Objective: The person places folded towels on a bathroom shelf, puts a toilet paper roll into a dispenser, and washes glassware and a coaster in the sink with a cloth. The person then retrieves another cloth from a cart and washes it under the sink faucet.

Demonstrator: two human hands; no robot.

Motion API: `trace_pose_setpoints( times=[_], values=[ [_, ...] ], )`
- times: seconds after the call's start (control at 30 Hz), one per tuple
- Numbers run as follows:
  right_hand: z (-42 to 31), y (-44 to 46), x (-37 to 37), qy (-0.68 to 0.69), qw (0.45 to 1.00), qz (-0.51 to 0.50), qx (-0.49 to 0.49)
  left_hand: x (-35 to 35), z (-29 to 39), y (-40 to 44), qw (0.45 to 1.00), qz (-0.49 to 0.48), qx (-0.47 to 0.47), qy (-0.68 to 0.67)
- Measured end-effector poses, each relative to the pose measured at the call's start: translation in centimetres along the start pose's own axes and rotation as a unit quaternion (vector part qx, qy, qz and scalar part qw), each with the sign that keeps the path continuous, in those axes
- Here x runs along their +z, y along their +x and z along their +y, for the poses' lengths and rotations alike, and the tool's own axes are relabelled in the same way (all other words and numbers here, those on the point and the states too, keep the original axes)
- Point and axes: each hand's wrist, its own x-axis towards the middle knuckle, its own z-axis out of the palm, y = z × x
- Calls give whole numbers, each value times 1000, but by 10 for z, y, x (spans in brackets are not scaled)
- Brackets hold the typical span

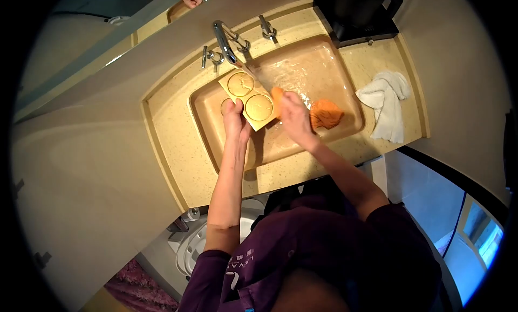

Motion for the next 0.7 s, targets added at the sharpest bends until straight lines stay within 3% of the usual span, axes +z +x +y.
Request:
trace_pose_setpoints(
  times=[0.1, 0.27, 0.4, 0.43, 0.47, 0.53, 0.7],
  values=[
    [16, 1, -15, 18, 1000, 18, 7, -17, -6, 2, 999, 3, -32, -44],
    [29, -2, -21, -63, 995, -74, -26, -23, -30, 7, 992, -15, -94, -87],
    [51, 9, -21, -23, 995, -87, 53, -26, -46, 31, 991, -14, -73, -107],
    [45, 20, -27, -62, 980, -139, 130, -29, -47, 42, 989, -66, -60, -119],
    [43, 28, -27, -66, 980, -138, 129, -32, -53, 48, 988, -69, -60, -122],
    [42, 45, -20, -48, 988, -103, 103, -4, -35, 35, 991, -26, -33, -125],
    [55, 71, -15, 0, 966, -188, 177, -13, -26, 28, 996, 55, -43, -61]
  ],
)
